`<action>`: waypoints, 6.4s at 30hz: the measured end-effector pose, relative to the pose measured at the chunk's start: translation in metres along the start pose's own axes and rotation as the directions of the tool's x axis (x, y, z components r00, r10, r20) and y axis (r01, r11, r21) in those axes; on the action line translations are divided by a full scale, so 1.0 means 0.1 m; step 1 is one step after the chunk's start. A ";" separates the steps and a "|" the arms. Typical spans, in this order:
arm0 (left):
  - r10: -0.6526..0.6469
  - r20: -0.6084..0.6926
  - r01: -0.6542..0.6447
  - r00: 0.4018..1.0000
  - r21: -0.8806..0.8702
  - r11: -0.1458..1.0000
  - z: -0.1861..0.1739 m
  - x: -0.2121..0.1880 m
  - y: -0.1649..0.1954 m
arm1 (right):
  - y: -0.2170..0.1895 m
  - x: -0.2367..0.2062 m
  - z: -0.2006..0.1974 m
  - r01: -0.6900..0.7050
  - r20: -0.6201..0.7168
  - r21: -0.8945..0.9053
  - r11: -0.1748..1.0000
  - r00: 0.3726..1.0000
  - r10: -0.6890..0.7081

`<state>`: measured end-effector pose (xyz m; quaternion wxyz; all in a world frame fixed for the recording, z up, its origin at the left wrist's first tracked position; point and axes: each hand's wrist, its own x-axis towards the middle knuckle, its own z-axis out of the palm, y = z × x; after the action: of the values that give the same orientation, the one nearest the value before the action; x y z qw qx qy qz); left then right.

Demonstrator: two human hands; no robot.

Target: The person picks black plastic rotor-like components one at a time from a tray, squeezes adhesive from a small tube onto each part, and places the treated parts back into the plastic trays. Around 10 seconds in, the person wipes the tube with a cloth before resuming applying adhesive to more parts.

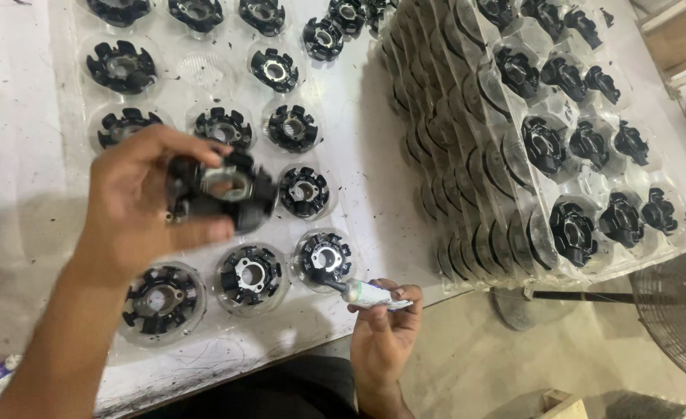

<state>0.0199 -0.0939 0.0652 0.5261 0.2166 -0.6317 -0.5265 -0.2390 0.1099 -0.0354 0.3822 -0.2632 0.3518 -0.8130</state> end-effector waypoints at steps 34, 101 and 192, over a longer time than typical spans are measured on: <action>0.034 -0.271 -0.094 0.962 -0.215 0.972 0.83 -1.03 0.26 | -0.26 -0.22 0.48 0.710 0.699 -0.370 0.599 0.637 -0.325; -0.388 -0.487 -0.013 0.782 -0.635 0.772 0.09 0.36 -1.15 | -0.19 0.25 0.48 0.569 0.437 -0.394 0.722 0.807 -0.397; 0.245 -0.303 -0.310 0.921 -0.189 0.932 0.59 -0.33 0.21 | -0.20 0.53 1.08 0.826 0.709 -0.310 0.472 0.531 -0.464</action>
<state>-0.0152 -0.0331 0.0759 0.6998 0.1317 -0.5109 -0.4816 -0.2022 0.0361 0.0548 -0.0010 -0.7031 0.3406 -0.6242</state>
